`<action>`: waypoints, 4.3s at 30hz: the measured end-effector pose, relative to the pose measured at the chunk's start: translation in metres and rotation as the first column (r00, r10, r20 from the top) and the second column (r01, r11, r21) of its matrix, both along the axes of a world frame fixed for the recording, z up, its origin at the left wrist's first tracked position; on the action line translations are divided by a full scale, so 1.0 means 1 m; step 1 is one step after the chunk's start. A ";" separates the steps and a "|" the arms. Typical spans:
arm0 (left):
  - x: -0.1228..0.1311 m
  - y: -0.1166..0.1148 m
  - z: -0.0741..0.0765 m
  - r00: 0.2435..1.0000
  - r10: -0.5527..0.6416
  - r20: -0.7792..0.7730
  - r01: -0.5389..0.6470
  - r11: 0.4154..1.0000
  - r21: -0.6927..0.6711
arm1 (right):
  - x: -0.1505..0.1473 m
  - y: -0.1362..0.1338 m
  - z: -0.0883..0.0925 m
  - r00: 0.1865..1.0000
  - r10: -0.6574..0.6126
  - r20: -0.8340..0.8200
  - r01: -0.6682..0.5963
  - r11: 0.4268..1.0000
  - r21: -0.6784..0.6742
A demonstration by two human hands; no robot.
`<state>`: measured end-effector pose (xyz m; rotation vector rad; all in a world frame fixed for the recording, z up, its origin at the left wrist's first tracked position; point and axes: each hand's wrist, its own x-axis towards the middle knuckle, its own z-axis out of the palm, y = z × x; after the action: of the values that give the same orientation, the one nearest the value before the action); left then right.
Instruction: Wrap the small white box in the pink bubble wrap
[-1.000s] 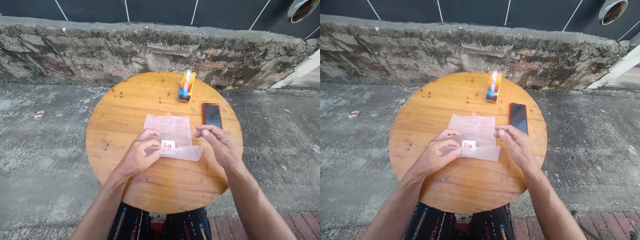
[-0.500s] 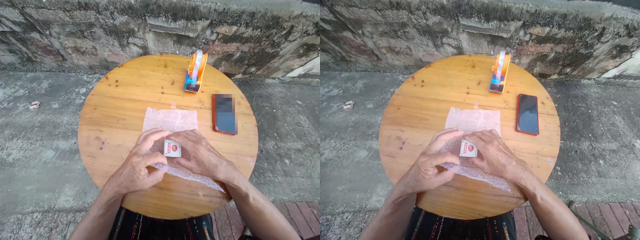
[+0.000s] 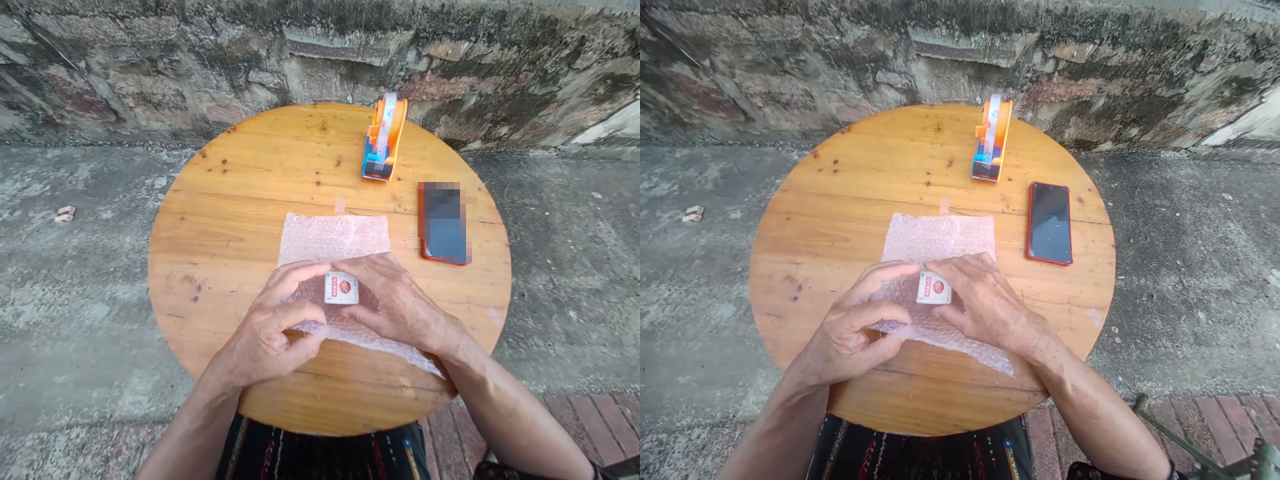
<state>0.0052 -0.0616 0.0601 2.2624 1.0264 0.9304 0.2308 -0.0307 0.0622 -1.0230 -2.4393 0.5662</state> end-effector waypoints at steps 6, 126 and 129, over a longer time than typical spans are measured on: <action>0.006 0.003 -0.003 0.994 0.090 0.066 -0.087 0.995 -0.050 | 0.032 0.001 0.023 0.964 -0.123 -0.235 0.075 0.976 -0.202; 0.021 -0.014 -0.007 0.619 0.784 0.050 -0.476 0.425 -0.770 | -0.020 -0.042 0.011 0.937 -0.206 0.282 0.105 0.936 0.336; 0.020 -0.015 -0.006 0.630 0.775 0.052 -0.466 0.431 -0.773 | -0.019 -0.039 0.011 0.942 -0.189 0.276 0.102 0.949 0.299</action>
<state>0.0255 -0.0762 0.0536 0.9269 1.7231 0.9833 0.2120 -0.0699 0.0728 -1.2282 -2.5732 0.0063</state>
